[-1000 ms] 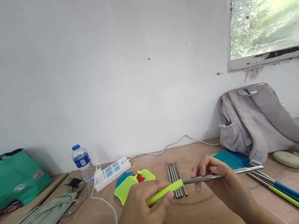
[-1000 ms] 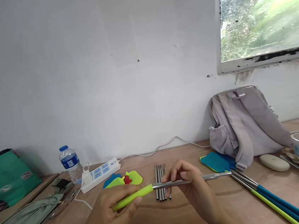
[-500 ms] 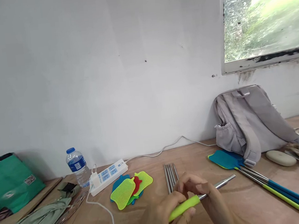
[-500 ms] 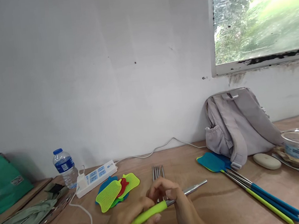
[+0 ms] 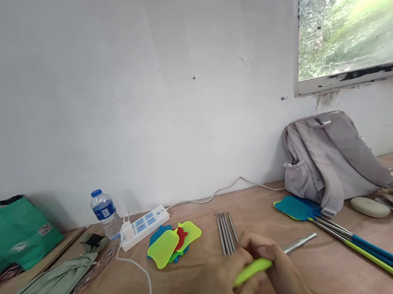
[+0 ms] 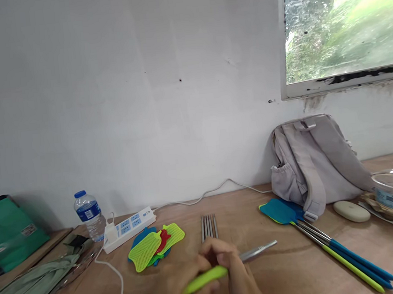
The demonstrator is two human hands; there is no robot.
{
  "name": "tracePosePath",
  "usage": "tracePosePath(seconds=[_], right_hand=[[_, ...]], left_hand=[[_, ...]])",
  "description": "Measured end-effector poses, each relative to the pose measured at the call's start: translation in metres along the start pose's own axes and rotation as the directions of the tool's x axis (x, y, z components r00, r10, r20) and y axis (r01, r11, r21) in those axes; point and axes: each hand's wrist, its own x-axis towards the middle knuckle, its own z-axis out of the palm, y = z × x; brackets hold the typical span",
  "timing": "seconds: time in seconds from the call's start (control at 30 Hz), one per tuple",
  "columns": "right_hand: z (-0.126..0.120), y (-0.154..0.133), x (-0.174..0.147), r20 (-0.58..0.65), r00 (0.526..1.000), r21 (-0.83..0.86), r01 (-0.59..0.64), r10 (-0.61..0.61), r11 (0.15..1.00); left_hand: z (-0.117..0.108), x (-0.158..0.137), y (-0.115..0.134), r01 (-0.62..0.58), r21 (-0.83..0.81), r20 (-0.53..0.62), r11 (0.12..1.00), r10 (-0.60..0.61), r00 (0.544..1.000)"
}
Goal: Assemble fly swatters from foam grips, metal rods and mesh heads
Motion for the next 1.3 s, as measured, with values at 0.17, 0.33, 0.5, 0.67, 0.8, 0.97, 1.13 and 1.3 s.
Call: tracePosePath(seconds=[0.17, 0.33, 0.5, 0.67, 0.8, 0.97, 1.13, 1.3], right_hand=[[-0.021, 0.006, 0.028, -0.083, 0.977, 0.032, -0.195, 0.197, 0.980], [-0.035, 0.026, 0.037, -0.142, 0.954, 0.258, -0.221, 0.263, 0.941], [-0.030, 0.036, 0.031, -0.130, 0.945, 0.358, -0.236, 0.299, 0.903], [-0.022, 0.037, 0.028, -0.149, 0.947, 0.378, -0.212, 0.285, 0.901], [-0.020, 0.035, 0.027, -0.130, 0.953, 0.329, -0.219, 0.273, 0.919], [-0.034, 0.014, 0.033, -0.086, 0.960, 0.184, -0.248, 0.267, 0.951], [-0.054, -0.006, 0.040, -0.305, 0.934, 0.154, -0.146, 0.188, 0.977], [-0.057, -0.003, 0.041, -0.378, 0.886, 0.161, -0.222, 0.267, 0.962]], left_hand=[[-0.021, 0.021, -0.029, 0.098, -0.007, -0.020, 0.995, -0.098, 0.995], [-0.013, 0.026, -0.044, 0.162, 0.009, -0.012, 0.987, -0.162, 0.987], [-0.005, 0.024, -0.040, 0.164, 0.089, -0.007, 0.983, -0.164, 0.987], [-0.007, 0.022, -0.039, 0.141, 0.133, -0.016, 0.981, -0.140, 0.990], [-0.005, 0.024, -0.041, 0.131, 0.113, -0.010, 0.985, -0.131, 0.991], [-0.020, 0.028, -0.050, -0.019, -0.058, -0.084, 0.998, 0.015, 0.996], [-0.043, 0.034, -0.110, 0.284, -0.213, -0.298, 0.935, -0.339, 0.892], [-0.039, 0.030, -0.183, 0.611, 0.358, -0.188, 0.706, -0.587, 0.788]])
